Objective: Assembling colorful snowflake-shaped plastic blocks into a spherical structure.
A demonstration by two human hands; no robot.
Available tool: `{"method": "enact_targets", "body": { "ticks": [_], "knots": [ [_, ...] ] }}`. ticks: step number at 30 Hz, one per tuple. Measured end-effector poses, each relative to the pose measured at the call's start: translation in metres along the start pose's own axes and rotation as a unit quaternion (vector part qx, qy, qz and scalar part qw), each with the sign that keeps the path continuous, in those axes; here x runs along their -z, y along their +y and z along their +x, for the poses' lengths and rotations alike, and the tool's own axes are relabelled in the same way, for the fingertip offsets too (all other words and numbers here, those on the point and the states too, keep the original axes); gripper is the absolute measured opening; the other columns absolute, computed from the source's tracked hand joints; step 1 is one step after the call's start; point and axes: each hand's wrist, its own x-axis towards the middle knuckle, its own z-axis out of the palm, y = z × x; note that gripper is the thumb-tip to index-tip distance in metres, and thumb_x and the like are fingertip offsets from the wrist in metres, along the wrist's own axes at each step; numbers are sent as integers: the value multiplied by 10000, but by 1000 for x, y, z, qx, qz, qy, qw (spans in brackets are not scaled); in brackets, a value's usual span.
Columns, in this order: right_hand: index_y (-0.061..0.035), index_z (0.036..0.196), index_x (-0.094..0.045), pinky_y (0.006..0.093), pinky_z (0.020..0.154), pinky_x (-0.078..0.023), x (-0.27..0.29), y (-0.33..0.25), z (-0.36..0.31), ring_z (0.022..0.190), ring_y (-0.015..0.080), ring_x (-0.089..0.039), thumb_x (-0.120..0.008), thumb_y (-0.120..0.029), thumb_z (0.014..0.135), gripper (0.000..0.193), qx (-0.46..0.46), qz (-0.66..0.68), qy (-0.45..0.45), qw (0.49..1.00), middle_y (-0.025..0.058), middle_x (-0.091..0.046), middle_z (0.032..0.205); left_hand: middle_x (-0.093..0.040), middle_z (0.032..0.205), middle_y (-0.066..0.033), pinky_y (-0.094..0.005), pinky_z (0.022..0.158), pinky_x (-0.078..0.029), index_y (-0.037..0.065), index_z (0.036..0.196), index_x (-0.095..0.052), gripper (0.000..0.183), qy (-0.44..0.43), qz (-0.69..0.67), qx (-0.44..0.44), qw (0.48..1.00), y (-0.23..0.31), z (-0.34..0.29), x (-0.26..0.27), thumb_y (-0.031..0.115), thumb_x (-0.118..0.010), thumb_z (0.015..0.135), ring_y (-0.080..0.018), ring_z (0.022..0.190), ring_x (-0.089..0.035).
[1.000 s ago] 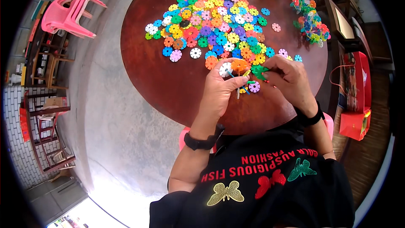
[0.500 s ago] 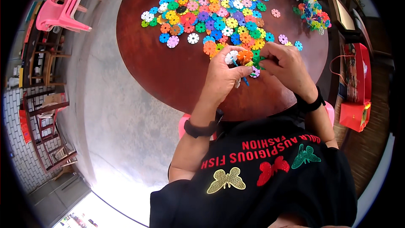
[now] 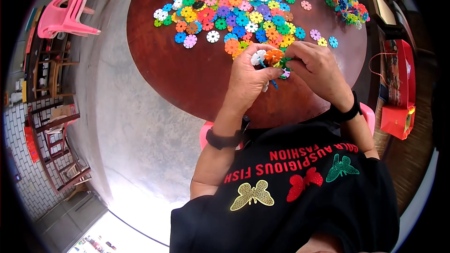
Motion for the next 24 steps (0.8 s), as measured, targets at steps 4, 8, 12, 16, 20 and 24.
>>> {"method": "enact_targets", "body": {
  "ticks": [4,8,12,16,20,24],
  "knots": [
    [-8,811,-511,425,597,-441,-3,8,1,683,342,-573,-612,-33,749,121,3,-2,-23,1000,146,-545,686,-648,899,-47,-229,674,-514,-5,1087,-576,386,-6,12,38,999,-1,-1,1,-52,-719,732,-101,775,-616],
    [-12,810,-508,424,581,-440,-13,8,3,668,343,-573,-613,-32,750,122,4,4,-10,1000,143,-545,680,-623,813,-11,-194,537,-444,17,1035,-601,349,32,-16,-5,999,-5,1,0,-72,-716,717,-55,666,-557],
    [-19,822,-510,399,549,-446,-27,13,4,641,333,-581,-624,-49,770,129,7,24,43,999,138,-562,693,-633,842,-18,-199,556,-462,13,1053,-605,350,30,-5,3,1000,-2,2,1,-72,-709,730,-59,672,-564],
    [-31,906,-514,374,536,-453,-37,16,6,627,317,-593,-644,-71,784,183,20,43,101,994,132,-568,681,-643,864,-31,-190,476,-432,6,1090,-594,347,40,-78,-15,996,-9,7,-1,-57,-688,761,-57,652,-569],
    [-50,1137,-498,334,534,-454,-6,5,1,599,232,-618,-674,-85,787,394,-103,141,85,981,95,-591,667,-639,912,-42,-210,570,-474,-4,1111,-577,340,16,-18,-18,1000,-8,6,10,2,-696,793,-82,713,-594],
    [-50,1034,-587,336,626,-489,28,71,-15,717,244,-628,-625,-91,819,222,-46,-69,120,989,116,-631,849,-632,926,-55,-264,600,-481,10,1119,-550,294,75,-128,-26,989,-6,8,14,152,-643,878,-121,784,-611]
  ]
}}
